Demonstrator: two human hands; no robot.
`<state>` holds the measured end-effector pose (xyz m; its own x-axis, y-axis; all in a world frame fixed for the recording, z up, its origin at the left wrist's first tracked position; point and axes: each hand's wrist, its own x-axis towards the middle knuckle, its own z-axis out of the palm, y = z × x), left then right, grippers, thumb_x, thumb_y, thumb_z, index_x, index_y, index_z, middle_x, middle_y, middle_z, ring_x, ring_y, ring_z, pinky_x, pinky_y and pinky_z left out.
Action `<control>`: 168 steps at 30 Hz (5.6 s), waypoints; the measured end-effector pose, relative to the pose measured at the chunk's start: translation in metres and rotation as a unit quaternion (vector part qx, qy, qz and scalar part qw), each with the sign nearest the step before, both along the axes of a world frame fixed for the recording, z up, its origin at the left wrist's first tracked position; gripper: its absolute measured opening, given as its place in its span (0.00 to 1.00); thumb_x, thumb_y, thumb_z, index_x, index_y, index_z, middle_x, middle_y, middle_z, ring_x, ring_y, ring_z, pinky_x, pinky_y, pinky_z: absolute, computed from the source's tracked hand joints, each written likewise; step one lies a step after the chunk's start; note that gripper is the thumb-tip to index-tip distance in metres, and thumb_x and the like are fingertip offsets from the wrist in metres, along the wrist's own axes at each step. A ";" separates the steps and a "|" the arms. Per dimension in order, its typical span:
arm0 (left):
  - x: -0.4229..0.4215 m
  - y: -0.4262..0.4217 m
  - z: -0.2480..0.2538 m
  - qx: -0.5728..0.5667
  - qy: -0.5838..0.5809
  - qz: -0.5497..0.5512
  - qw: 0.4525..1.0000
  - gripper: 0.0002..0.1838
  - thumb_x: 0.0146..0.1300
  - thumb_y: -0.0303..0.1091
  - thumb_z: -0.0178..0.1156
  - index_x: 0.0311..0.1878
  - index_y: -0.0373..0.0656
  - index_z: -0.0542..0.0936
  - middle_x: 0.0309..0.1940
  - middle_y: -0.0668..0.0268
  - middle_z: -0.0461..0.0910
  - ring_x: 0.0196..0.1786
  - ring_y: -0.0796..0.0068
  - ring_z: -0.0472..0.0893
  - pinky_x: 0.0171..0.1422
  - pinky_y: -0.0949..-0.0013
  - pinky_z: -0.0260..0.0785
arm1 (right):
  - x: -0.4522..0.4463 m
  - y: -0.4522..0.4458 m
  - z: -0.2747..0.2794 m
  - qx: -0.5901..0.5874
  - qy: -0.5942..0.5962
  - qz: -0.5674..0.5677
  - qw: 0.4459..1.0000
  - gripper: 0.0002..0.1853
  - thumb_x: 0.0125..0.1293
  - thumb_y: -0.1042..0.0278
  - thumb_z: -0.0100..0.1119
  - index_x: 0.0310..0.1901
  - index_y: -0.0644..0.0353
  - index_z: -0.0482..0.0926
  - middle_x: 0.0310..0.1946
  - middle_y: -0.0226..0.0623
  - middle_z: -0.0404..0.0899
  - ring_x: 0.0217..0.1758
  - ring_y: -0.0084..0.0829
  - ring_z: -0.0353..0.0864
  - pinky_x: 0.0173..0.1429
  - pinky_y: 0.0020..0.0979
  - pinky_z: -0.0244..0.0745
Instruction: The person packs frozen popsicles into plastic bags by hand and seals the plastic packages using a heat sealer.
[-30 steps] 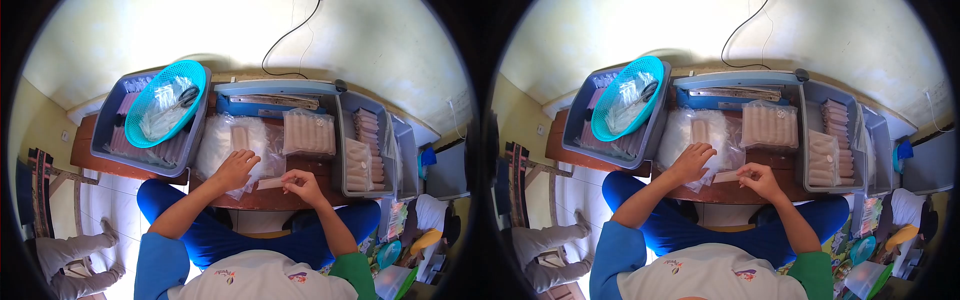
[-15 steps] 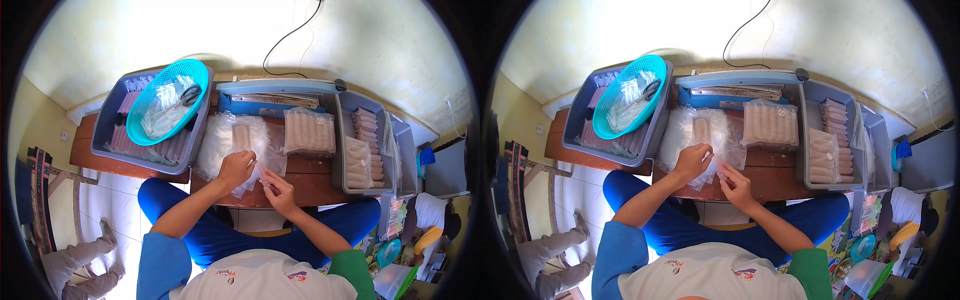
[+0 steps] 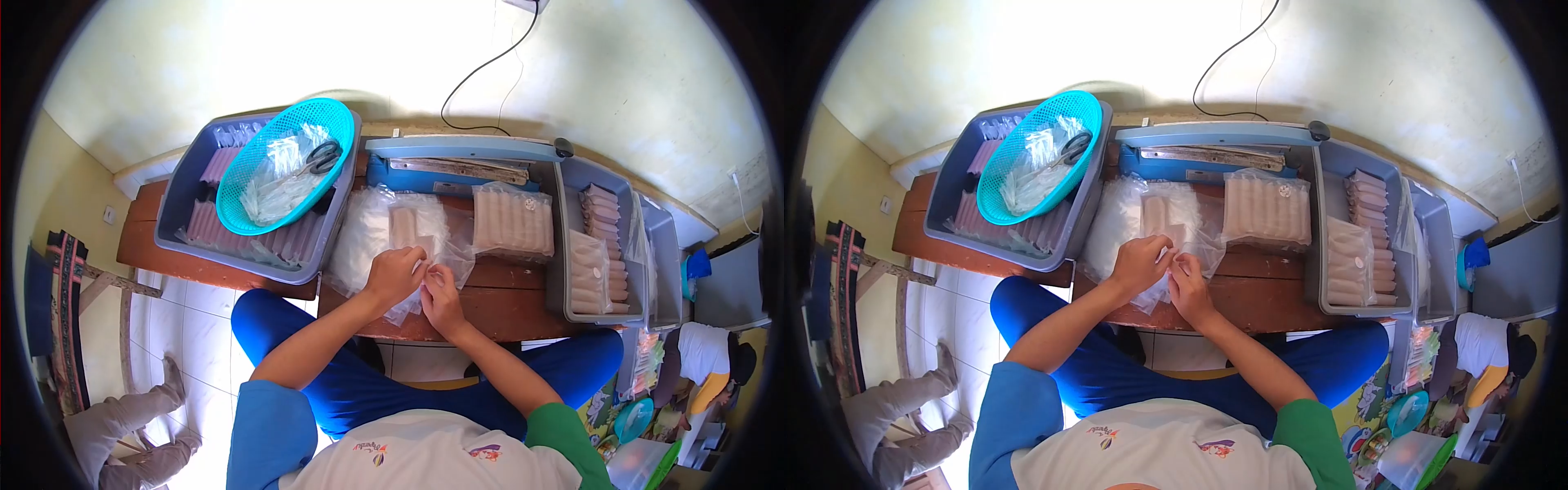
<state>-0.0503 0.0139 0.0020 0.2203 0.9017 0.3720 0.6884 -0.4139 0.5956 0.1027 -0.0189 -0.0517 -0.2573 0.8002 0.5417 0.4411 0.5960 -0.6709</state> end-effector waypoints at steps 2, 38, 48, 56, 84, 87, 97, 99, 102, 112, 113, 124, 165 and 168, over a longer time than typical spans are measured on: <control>0.000 0.000 0.001 -0.008 0.013 -0.001 1.000 0.06 0.62 0.36 0.63 0.36 0.44 0.80 0.27 0.60 0.82 0.30 0.55 0.83 0.36 0.57 0.74 | -0.001 0.004 -0.002 0.025 -0.013 0.002 1.000 0.15 0.61 0.82 0.60 0.51 0.68 0.78 0.50 0.50 0.72 0.46 0.49 0.83 0.48 0.41 0.81; -0.003 0.001 -0.012 -0.035 0.022 -0.046 0.998 0.05 0.59 0.30 0.59 0.39 0.44 0.79 0.27 0.55 0.83 0.31 0.51 0.83 0.36 0.53 0.74 | 0.023 0.104 0.025 -0.143 -0.273 0.129 0.943 0.50 0.48 0.67 0.71 0.72 0.72 0.55 0.72 0.62 0.58 0.78 0.52 0.56 0.79 0.46 0.52; -0.001 0.001 -0.015 -0.050 0.035 -0.044 0.997 0.06 0.59 0.30 0.59 0.39 0.45 0.79 0.27 0.54 0.83 0.31 0.50 0.82 0.37 0.52 0.74 | 0.015 0.098 0.016 -0.110 -0.249 0.059 0.960 0.42 0.47 0.73 0.69 0.68 0.65 0.65 0.61 0.56 0.73 0.68 0.52 0.70 0.70 0.44 0.67; -0.001 -0.001 -0.002 -0.026 0.037 -0.030 0.999 0.12 0.55 0.27 0.63 0.44 0.45 0.77 0.35 0.58 0.80 0.40 0.53 0.82 0.42 0.55 0.73 | 0.012 0.096 0.005 -0.048 -0.213 0.049 0.975 0.34 0.48 0.77 0.64 0.63 0.59 0.74 0.61 0.52 0.75 0.66 0.51 0.71 0.69 0.44 0.68; -0.005 0.023 -0.023 0.086 0.156 0.023 0.984 0.15 0.55 0.21 0.56 0.48 0.40 0.75 0.43 0.59 0.77 0.41 0.56 0.83 0.46 0.60 0.77 | 0.008 0.091 0.002 -0.064 -0.151 0.038 0.986 0.28 0.49 0.78 0.62 0.57 0.59 0.79 0.58 0.49 0.79 0.58 0.47 0.77 0.66 0.42 0.71; -0.006 0.023 -0.026 0.063 0.159 0.029 0.985 0.15 0.56 0.22 0.57 0.48 0.42 0.76 0.43 0.60 0.77 0.38 0.57 0.83 0.42 0.59 0.78 | 0.008 0.091 -0.001 -0.057 -0.148 0.038 0.987 0.28 0.49 0.79 0.61 0.56 0.59 0.80 0.57 0.48 0.80 0.57 0.46 0.78 0.64 0.42 0.72; -0.007 0.025 -0.032 0.048 0.158 0.035 0.986 0.12 0.57 0.23 0.57 0.45 0.43 0.76 0.36 0.60 0.77 0.36 0.57 0.84 0.36 0.60 0.80 | 0.007 0.089 -0.002 -0.072 -0.132 0.033 0.988 0.28 0.49 0.81 0.59 0.56 0.59 0.81 0.55 0.50 0.81 0.55 0.48 0.79 0.63 0.41 0.73; -0.007 0.027 -0.034 0.048 0.159 0.037 0.985 0.11 0.58 0.23 0.57 0.44 0.43 0.76 0.36 0.60 0.77 0.36 0.57 0.84 0.36 0.60 0.80 | 0.006 0.088 -0.001 -0.076 -0.125 0.033 0.989 0.27 0.49 0.81 0.59 0.55 0.59 0.81 0.55 0.50 0.81 0.56 0.48 0.79 0.64 0.42 0.72; -0.008 0.028 -0.036 0.031 0.154 0.034 0.987 0.15 0.55 0.23 0.57 0.48 0.43 0.77 0.40 0.62 0.78 0.35 0.57 0.84 0.37 0.57 0.79 | 0.006 0.087 -0.001 -0.082 -0.118 0.032 0.989 0.26 0.50 0.80 0.59 0.55 0.59 0.81 0.54 0.51 0.81 0.56 0.49 0.79 0.64 0.42 0.72; -0.015 0.024 -0.041 0.049 0.138 0.038 0.988 0.15 0.58 0.26 0.61 0.49 0.44 0.77 0.47 0.63 0.80 0.40 0.58 0.85 0.38 0.59 0.80 | 0.005 0.088 -0.003 -0.033 -0.121 0.023 0.992 0.20 0.60 0.73 0.63 0.56 0.58 0.82 0.50 0.44 0.84 0.54 0.47 0.80 0.60 0.42 0.74; -0.016 0.024 -0.043 0.056 0.139 0.035 0.988 0.15 0.58 0.27 0.61 0.49 0.44 0.77 0.47 0.63 0.80 0.39 0.58 0.84 0.37 0.59 0.79 | 0.006 0.088 -0.005 -0.032 -0.119 0.021 0.992 0.20 0.60 0.73 0.63 0.56 0.58 0.82 0.50 0.44 0.84 0.54 0.47 0.80 0.60 0.42 0.74; -0.010 0.018 -0.033 0.055 0.064 0.034 0.996 0.20 0.49 0.15 0.56 0.48 0.40 0.79 0.48 0.55 0.78 0.54 0.50 0.77 0.57 0.56 0.72 | 0.007 0.084 -0.002 -0.034 -0.119 0.018 0.992 0.23 0.54 0.76 0.61 0.55 0.54 0.82 0.51 0.43 0.84 0.52 0.42 0.81 0.59 0.39 0.77; 0.033 -0.026 -0.006 0.050 0.042 0.082 0.994 0.24 0.54 0.31 0.65 0.57 0.45 0.77 0.62 0.55 0.72 0.67 0.53 0.69 0.70 0.54 0.56 | 0.036 0.047 0.035 0.028 -0.105 0.026 0.994 0.20 0.54 0.73 0.63 0.51 0.64 0.79 0.50 0.49 0.81 0.56 0.48 0.79 0.64 0.44 0.72; 0.053 -0.021 0.012 0.027 -0.036 0.016 0.999 0.23 0.55 0.30 0.65 0.57 0.45 0.77 0.61 0.56 0.73 0.66 0.54 0.70 0.70 0.54 0.56 | 0.064 0.037 0.069 0.014 -0.079 0.026 0.996 0.20 0.55 0.72 0.62 0.51 0.65 0.78 0.51 0.50 0.81 0.56 0.48 0.78 0.65 0.44 0.70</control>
